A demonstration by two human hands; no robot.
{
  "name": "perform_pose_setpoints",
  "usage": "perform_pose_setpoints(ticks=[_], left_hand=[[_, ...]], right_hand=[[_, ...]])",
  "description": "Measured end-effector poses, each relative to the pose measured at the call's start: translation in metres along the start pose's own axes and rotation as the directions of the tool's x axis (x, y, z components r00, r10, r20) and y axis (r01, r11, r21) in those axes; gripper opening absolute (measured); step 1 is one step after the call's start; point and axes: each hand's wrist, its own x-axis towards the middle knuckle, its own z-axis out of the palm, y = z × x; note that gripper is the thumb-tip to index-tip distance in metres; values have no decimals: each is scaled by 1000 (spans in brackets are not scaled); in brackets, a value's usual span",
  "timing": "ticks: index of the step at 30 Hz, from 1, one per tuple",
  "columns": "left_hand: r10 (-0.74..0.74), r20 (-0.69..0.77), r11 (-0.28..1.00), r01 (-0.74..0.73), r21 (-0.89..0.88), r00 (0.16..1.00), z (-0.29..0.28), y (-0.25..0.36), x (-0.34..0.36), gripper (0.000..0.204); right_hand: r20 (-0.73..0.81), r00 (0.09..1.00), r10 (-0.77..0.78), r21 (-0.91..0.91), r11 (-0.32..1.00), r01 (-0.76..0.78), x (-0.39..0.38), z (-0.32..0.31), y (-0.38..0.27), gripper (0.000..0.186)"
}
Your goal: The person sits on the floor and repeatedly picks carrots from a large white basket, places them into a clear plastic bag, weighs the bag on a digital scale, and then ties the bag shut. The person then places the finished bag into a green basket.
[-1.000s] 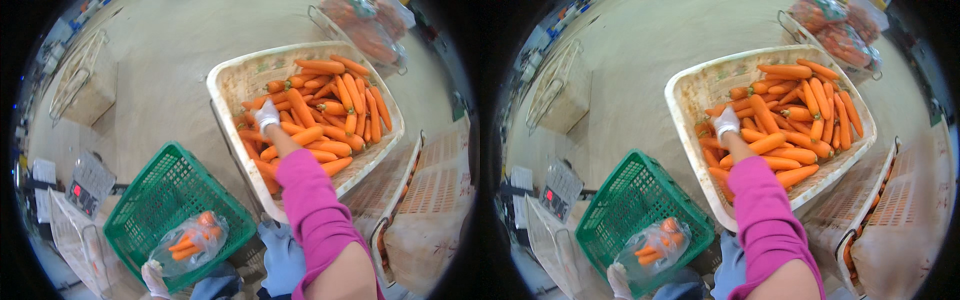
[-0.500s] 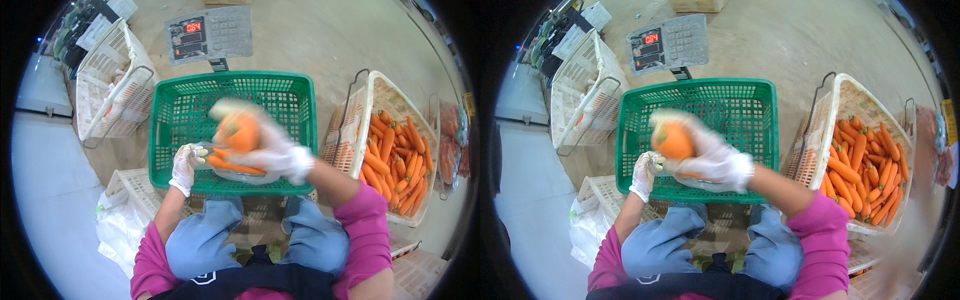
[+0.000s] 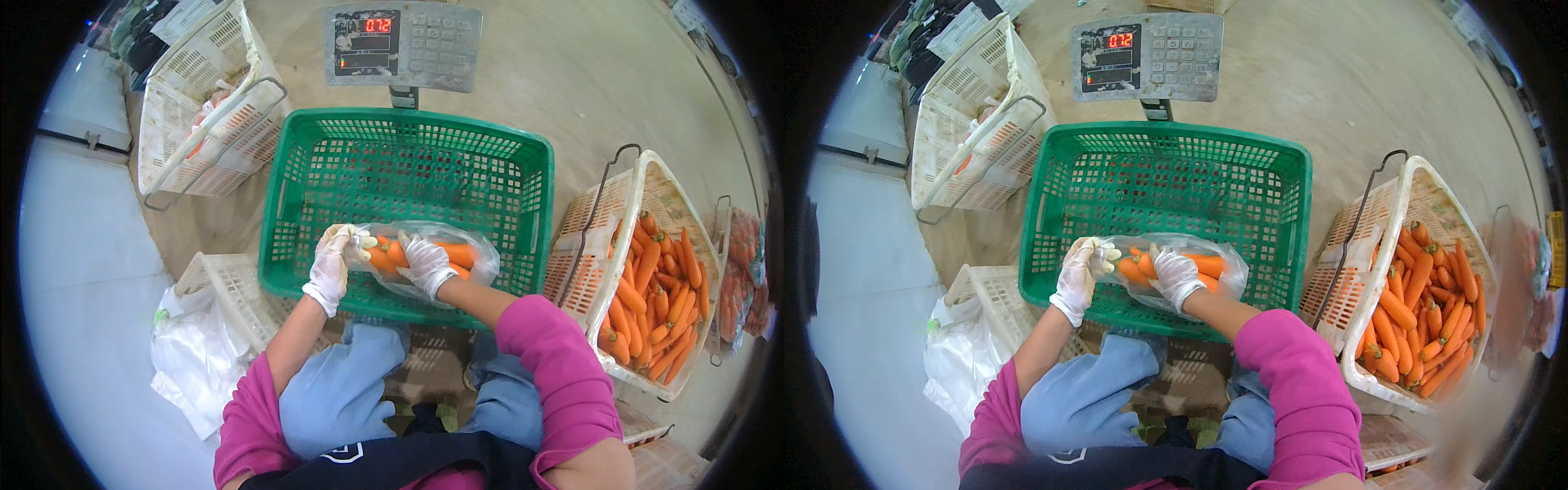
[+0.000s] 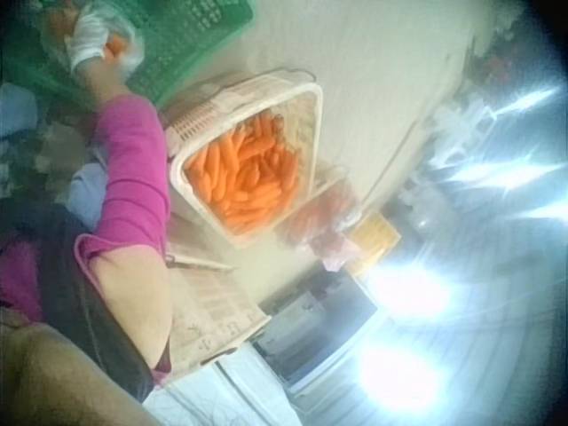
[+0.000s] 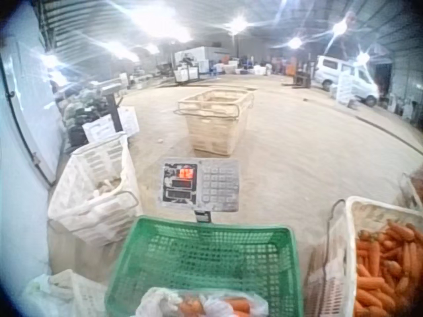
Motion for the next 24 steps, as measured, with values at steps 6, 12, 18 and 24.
perform_pose_setpoints(ticks=[6, 12, 18, 24], left_hand=[[4, 19, 997, -5, 80, 1000, 3, -5, -2, 13], [-2, -30, 990, 7, 141, 1000, -1, -14, 2, 11], [273, -91, 829, -187, 527, 958, -20, 1, -14, 25], [689, -34, 512, -453, 730, 724, -65, 21, -60, 63]], right_hand=[[23, 999, 30, -44, 999, -28, -11, -10, 4, 100], [45, 999, 4, -69, 998, 0, -19, 1, 2, 100], [34, 999, -19, 90, 996, 16, -29, -18, 1, 95], [-236, 956, -175, 436, 860, 265, -79, -66, 2, 62]])
